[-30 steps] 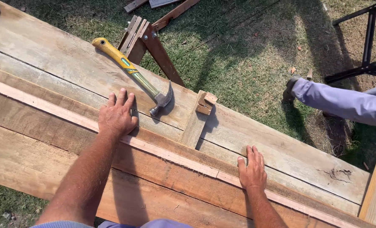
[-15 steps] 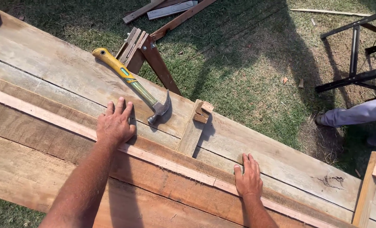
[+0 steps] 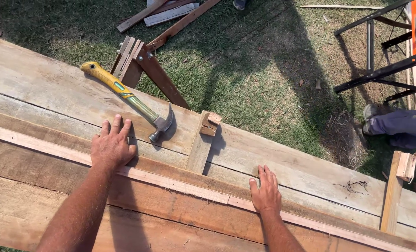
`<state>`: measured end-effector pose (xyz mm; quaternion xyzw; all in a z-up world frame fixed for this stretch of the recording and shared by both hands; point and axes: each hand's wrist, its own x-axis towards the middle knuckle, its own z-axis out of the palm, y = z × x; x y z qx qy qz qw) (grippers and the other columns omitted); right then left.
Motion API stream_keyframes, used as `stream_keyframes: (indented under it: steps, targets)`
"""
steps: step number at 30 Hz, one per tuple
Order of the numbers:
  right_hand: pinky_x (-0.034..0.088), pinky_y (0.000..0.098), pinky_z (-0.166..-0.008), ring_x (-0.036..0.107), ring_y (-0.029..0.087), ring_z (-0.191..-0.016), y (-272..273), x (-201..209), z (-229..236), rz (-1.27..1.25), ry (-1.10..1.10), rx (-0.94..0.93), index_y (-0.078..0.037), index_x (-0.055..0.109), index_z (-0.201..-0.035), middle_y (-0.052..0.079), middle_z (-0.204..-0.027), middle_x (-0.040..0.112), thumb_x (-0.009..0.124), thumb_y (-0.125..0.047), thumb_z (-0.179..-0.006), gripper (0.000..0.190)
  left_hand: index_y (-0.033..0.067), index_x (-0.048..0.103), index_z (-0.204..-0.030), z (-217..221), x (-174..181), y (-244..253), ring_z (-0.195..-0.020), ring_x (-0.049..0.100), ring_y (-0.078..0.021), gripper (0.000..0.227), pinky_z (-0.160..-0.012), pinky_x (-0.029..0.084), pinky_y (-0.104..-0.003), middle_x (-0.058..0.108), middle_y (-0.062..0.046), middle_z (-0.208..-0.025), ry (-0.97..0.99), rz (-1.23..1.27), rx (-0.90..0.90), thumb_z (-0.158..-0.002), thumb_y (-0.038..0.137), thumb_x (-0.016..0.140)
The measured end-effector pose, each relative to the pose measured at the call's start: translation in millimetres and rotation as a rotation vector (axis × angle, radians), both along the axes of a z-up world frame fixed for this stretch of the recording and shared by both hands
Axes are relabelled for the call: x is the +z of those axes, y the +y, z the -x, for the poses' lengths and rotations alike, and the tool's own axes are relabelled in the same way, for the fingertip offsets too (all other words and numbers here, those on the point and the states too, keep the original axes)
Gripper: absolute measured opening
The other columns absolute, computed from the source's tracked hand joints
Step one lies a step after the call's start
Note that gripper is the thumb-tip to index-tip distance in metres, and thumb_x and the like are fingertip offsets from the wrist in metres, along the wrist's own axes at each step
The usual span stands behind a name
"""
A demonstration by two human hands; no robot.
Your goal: Aligning and positioning wooden planks on a frame using hands and a hammer
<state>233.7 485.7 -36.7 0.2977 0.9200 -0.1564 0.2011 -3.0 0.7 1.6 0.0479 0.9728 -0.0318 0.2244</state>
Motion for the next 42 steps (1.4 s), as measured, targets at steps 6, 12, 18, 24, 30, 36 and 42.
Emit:
stream_keyframes:
  steps: [6,12,18,24,30,36,42]
  targets:
    - [0.043,0.0569,-0.124,0.031,0.028,-0.17,3,-16,-8,-0.01,0.034,0.0,-0.033,0.043,-0.172,-0.006,-0.184,0.036,0.053,-0.05,-0.102,0.072,0.0334,0.035,-0.173,0,12,4,-0.168,0.032,-0.0334,0.093,-0.115,0.05,-0.061,0.027,0.0,-0.19,-0.03,-0.004,-0.017,-0.084,0.051,0.059]
    - [0.043,0.0564,-0.125,0.031,0.031,-0.169,1,-10,-5,0.005,0.053,0.008,-0.027,0.045,-0.171,-0.003,-0.183,0.037,0.058,-0.047,-0.102,0.073,0.0344,0.042,-0.17,-1,4,2,-0.168,0.035,-0.0318,0.092,-0.113,0.051,-0.062,0.032,0.001,-0.19,0.003,-0.001,-0.001,-0.081,0.05,0.061]
    - [0.044,0.0558,-0.124,0.035,0.032,-0.165,-1,-4,-6,0.012,0.114,0.027,-0.025,0.05,-0.168,0.0,-0.18,0.042,0.058,-0.045,-0.1,0.071,0.0358,0.041,-0.171,1,6,4,-0.167,0.037,-0.0302,0.091,-0.111,0.053,-0.064,0.033,0.003,-0.19,-0.018,0.015,0.017,-0.083,0.051,0.059]
    - [0.045,0.0567,-0.123,0.033,0.032,-0.166,-3,1,-3,0.03,0.094,0.014,-0.025,0.05,-0.168,0.0,-0.181,0.041,0.058,-0.044,-0.1,0.071,0.0362,0.04,-0.17,2,7,4,-0.167,0.037,-0.0298,0.09,-0.111,0.053,-0.064,0.033,0.002,-0.19,-0.033,0.028,0.021,-0.083,0.051,0.059]
    - [0.044,0.0574,-0.123,0.032,0.031,-0.167,-2,-1,-3,0.042,0.095,-0.003,-0.026,0.051,-0.167,-0.002,-0.181,0.041,0.058,-0.043,-0.099,0.07,0.0362,0.042,-0.17,1,3,1,-0.165,0.039,-0.0302,0.091,-0.109,0.054,-0.063,0.035,0.002,-0.189,0.003,0.014,0.014,-0.082,0.051,0.06]
    - [0.046,0.0571,-0.122,0.033,0.03,-0.168,-3,-1,-3,0.025,0.094,0.001,-0.027,0.05,-0.168,-0.003,-0.182,0.04,0.059,-0.043,-0.1,0.07,0.0357,0.041,-0.17,2,4,2,-0.165,0.038,-0.0301,0.092,-0.11,0.053,-0.062,0.034,0.002,-0.189,-0.006,0.027,0.013,-0.082,0.051,0.062]
    - [0.046,0.0577,-0.122,0.031,0.029,-0.169,-3,1,-3,0.032,0.066,-0.007,-0.029,0.048,-0.169,-0.004,-0.183,0.037,0.058,-0.044,-0.1,0.071,0.0344,0.041,-0.169,1,1,-1,-0.166,0.037,-0.0317,0.091,-0.11,0.053,-0.063,0.034,0.001,-0.189,0.003,0.011,0.007,-0.082,0.05,0.061]
